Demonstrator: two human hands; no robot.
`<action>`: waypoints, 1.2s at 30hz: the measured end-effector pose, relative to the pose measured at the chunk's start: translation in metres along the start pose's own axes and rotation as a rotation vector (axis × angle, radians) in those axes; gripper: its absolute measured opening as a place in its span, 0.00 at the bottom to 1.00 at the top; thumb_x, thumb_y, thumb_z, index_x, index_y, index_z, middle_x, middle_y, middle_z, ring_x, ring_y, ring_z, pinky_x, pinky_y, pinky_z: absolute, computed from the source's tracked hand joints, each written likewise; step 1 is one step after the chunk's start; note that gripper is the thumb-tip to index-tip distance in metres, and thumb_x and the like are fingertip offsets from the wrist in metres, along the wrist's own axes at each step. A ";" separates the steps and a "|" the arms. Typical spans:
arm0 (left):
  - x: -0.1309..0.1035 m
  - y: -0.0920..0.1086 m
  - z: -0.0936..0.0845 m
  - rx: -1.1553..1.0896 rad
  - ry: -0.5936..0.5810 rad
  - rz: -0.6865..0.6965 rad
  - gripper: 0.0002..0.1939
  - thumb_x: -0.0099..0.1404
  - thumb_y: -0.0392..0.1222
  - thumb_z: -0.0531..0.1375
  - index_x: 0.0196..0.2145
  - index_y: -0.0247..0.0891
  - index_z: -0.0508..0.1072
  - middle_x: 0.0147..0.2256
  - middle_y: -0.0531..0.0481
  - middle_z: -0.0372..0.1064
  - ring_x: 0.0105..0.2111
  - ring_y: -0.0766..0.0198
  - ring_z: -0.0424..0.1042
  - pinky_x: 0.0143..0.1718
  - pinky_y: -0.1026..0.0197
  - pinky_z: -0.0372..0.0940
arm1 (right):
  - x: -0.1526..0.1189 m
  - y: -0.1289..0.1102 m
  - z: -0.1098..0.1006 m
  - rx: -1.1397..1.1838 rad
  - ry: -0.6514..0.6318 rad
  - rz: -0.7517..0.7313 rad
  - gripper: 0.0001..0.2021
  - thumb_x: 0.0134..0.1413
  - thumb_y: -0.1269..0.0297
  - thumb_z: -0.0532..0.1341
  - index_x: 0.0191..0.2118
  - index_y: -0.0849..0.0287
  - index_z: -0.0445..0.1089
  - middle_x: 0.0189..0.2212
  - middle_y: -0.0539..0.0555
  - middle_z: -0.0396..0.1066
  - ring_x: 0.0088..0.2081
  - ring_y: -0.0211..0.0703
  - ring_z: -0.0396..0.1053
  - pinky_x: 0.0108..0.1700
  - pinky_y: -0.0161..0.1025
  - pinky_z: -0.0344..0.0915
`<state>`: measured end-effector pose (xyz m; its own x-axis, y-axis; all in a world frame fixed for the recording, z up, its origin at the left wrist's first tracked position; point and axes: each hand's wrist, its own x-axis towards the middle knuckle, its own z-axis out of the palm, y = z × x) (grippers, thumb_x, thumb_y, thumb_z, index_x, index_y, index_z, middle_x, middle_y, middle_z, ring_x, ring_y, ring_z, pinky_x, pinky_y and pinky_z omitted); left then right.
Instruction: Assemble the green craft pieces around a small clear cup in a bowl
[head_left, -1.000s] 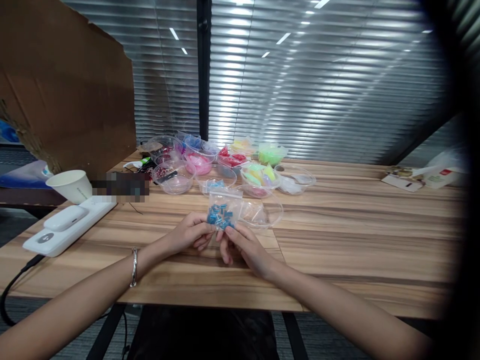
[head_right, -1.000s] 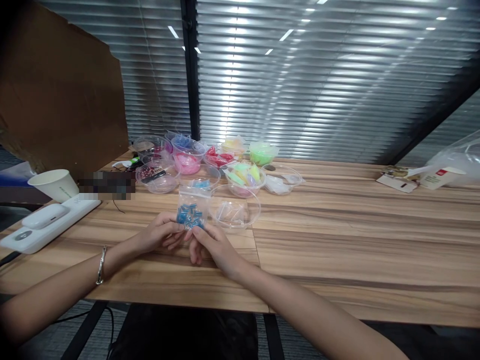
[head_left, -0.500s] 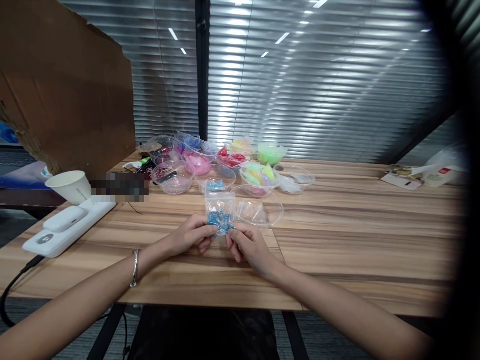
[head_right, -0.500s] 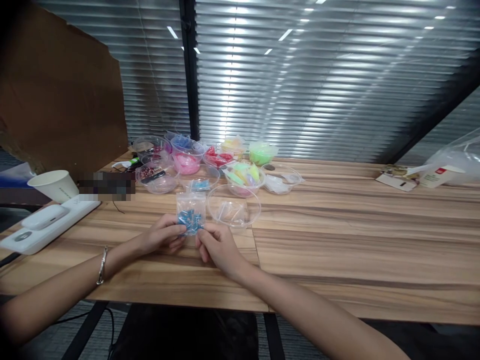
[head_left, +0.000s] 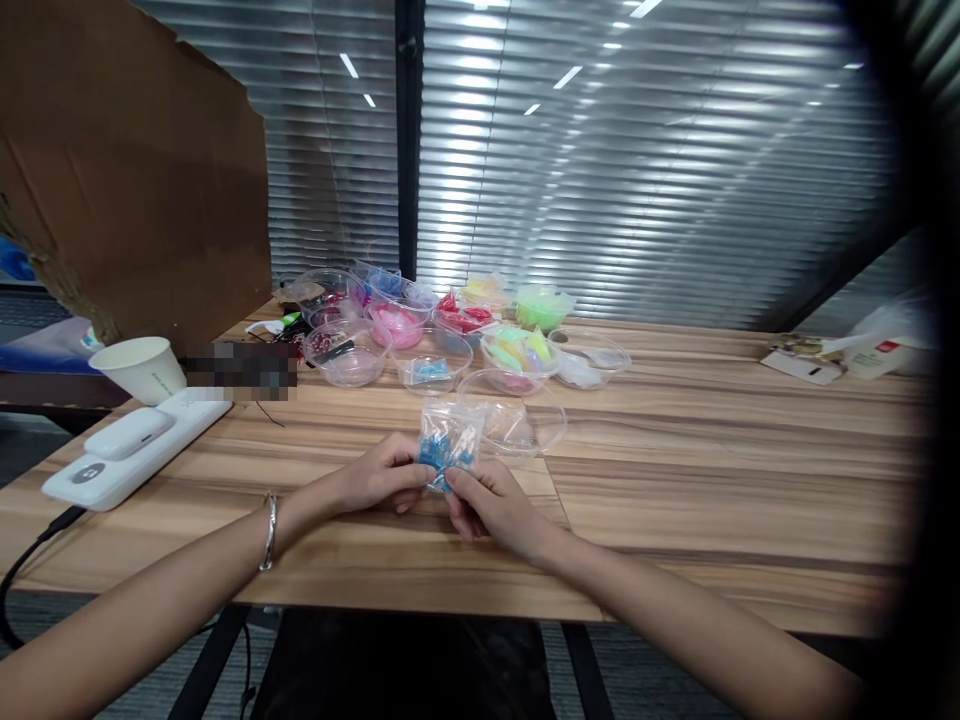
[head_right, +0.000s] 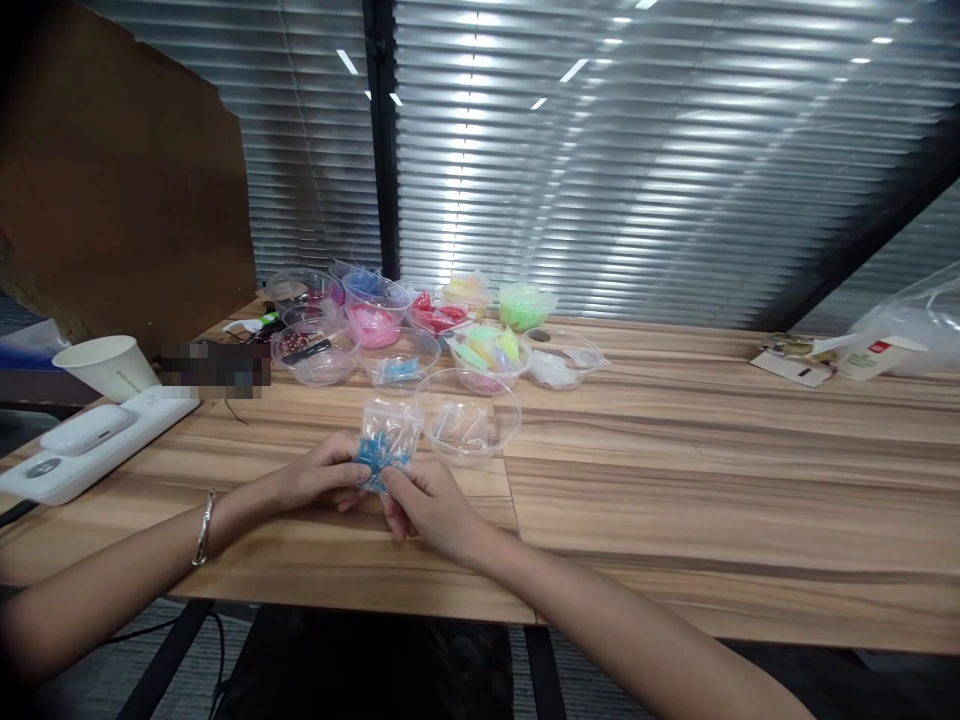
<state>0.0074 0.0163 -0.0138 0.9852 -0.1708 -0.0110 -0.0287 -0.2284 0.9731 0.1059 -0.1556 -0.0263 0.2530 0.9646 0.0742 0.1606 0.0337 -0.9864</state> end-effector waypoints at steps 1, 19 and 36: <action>0.000 0.001 0.000 0.000 0.009 -0.008 0.21 0.64 0.53 0.54 0.22 0.33 0.65 0.16 0.54 0.57 0.16 0.72 0.55 0.19 0.68 0.50 | 0.000 0.000 0.000 -0.001 -0.006 0.004 0.30 0.62 0.44 0.50 0.17 0.61 0.63 0.11 0.49 0.60 0.16 0.31 0.56 0.23 0.31 0.55; 0.000 0.001 0.001 -0.070 0.031 -0.093 0.18 0.61 0.51 0.54 0.22 0.35 0.63 0.15 0.55 0.56 0.15 0.71 0.52 0.17 0.67 0.49 | 0.001 0.005 0.001 0.056 0.033 0.019 0.32 0.61 0.40 0.49 0.18 0.62 0.64 0.13 0.51 0.61 0.16 0.32 0.58 0.22 0.32 0.54; 0.003 -0.010 -0.005 -0.203 0.151 -0.044 0.14 0.56 0.45 0.56 0.19 0.36 0.59 0.14 0.57 0.52 0.14 0.73 0.49 0.16 0.68 0.46 | 0.005 0.004 0.000 0.169 -0.091 0.089 0.29 0.60 0.39 0.49 0.26 0.63 0.66 0.14 0.48 0.62 0.15 0.30 0.57 0.19 0.28 0.50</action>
<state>0.0119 0.0228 -0.0224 0.9993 -0.0166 -0.0347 0.0341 -0.0332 0.9989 0.1073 -0.1508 -0.0295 0.1707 0.9851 -0.0203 -0.0230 -0.0166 -0.9996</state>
